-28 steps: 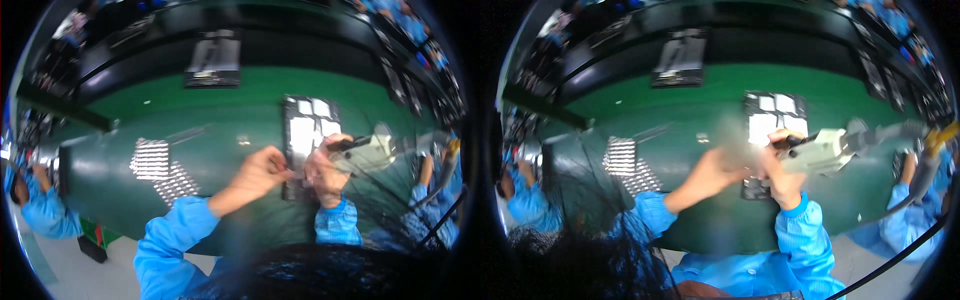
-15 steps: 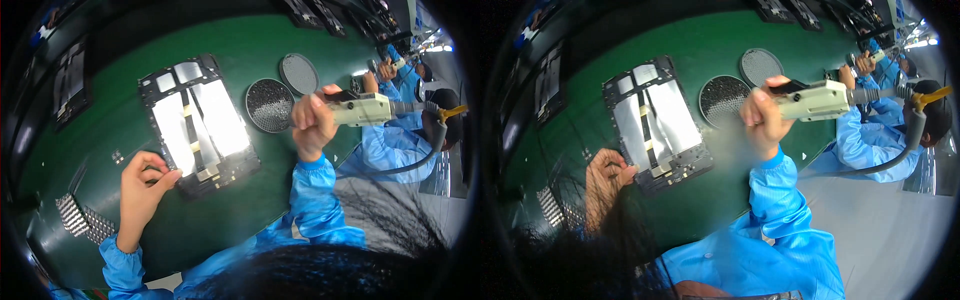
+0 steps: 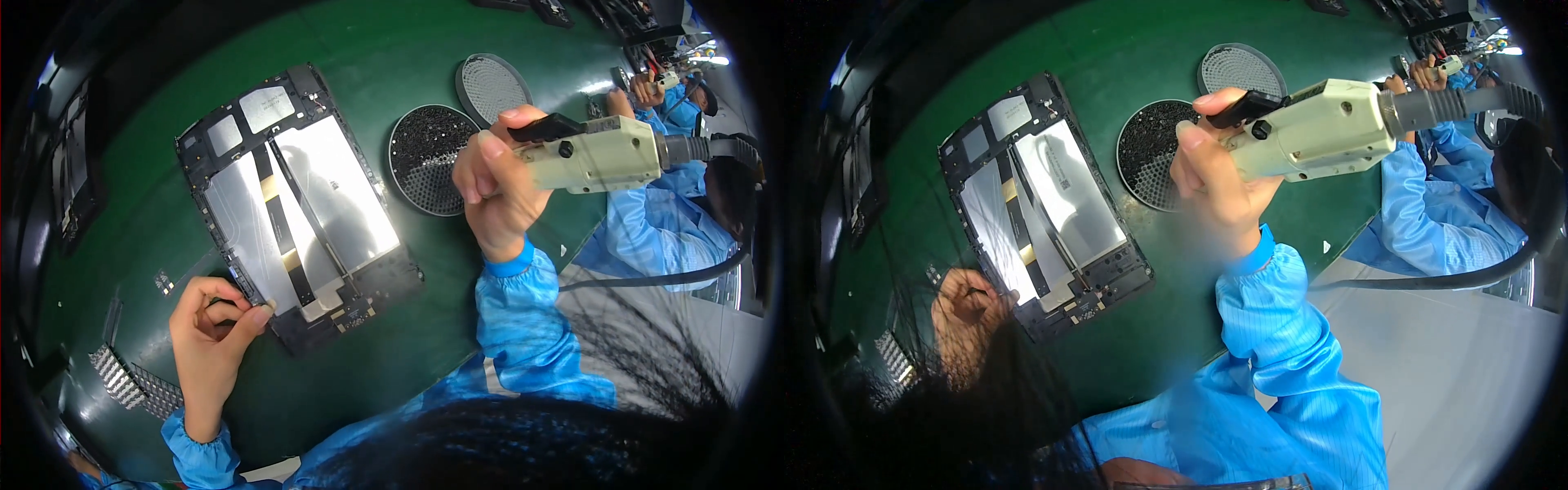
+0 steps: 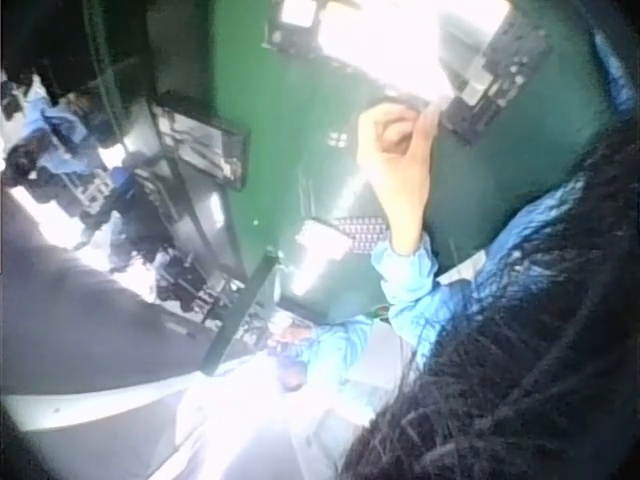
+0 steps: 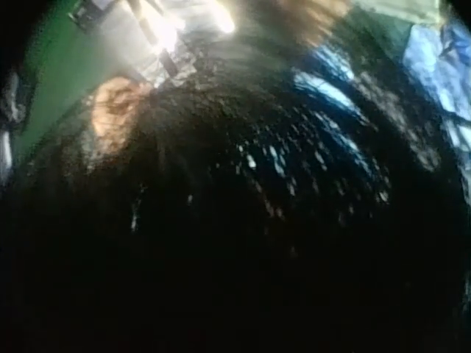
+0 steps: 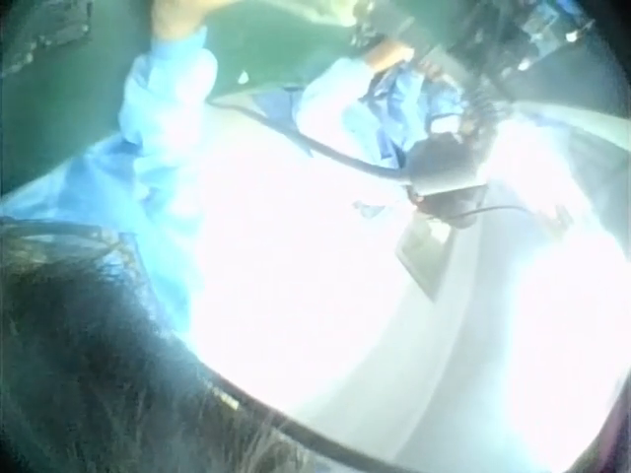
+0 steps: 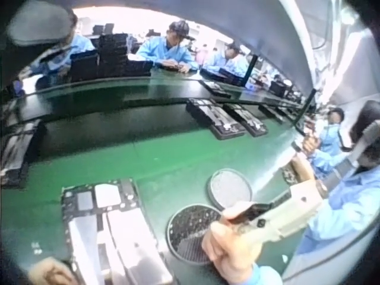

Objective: The person assembles electronic tablets on a conveyor line by attaching small components and flexible cables onto tablet frames by hand, fastening them with an electric screwdriver, and placing the tablets onto the conveyor belt.

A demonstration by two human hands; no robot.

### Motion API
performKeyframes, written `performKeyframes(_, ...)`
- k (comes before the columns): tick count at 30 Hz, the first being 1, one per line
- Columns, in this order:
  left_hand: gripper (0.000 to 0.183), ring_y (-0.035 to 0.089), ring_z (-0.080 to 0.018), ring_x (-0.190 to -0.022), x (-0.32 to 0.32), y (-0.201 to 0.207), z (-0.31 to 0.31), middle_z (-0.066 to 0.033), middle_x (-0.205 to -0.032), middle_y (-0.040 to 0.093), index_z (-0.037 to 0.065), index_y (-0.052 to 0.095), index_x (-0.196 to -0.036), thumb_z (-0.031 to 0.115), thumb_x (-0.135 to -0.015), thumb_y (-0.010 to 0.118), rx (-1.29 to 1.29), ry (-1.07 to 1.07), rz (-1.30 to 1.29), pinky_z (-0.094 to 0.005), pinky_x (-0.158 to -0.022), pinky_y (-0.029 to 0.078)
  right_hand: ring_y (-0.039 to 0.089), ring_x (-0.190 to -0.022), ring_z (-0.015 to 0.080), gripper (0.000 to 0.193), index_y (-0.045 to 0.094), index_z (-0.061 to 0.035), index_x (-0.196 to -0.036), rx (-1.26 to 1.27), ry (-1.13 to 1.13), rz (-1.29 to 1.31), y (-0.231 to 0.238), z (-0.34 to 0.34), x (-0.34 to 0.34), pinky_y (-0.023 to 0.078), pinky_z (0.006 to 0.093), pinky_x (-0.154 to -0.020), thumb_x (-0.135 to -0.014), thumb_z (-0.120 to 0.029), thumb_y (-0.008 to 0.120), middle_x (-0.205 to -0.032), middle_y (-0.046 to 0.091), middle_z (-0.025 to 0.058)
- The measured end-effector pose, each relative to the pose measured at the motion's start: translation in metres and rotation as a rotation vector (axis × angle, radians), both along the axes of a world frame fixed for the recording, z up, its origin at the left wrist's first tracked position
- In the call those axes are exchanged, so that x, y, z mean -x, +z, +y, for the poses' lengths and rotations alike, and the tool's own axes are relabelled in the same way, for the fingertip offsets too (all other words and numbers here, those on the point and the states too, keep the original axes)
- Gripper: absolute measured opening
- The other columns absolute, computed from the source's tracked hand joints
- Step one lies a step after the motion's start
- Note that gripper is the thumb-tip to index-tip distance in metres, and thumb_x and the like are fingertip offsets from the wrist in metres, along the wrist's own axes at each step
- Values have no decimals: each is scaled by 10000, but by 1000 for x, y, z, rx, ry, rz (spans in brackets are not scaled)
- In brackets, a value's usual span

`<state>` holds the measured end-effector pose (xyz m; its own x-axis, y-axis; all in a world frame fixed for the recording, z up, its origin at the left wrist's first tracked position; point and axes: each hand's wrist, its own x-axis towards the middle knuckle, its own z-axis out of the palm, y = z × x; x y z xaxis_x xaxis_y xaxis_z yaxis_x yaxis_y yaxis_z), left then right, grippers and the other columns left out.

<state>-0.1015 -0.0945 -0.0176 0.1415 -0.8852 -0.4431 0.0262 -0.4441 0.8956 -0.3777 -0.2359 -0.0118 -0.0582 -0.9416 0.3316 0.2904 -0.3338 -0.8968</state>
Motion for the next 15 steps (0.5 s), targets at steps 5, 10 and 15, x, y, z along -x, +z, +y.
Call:
performKeyframes(5,264,649,-93,-739,-2,-4,-1,-46,-822,624,3,543,-952,-97,-803,736,26,9,63,-200,-664,522,339,-419,88,253,514,-23,-1124,-7,13,37,-2,-1,0,304,253,-370,-883,-4,588,-626,393,6)
performKeyframes(10,265,643,-79,-733,-7,3,7,-27,-810,625,10,543,-952,-84,-806,744,-35,30,-13,-186,-648,505,345,-436,92,192,485,-41,-1027,-9,32,51,-5,3,-10,304,256,-376,-874,6,591,-663,416,21)
performKeyframes(15,257,645,-72,-762,-12,0,5,-18,-876,625,27,563,-955,-4,-813,774,79,-67,21,-191,-622,467,347,-458,90,296,504,-66,-1175,26,33,108,-1,6,-5,296,247,-418,-893,-17,579,-635,403,0)
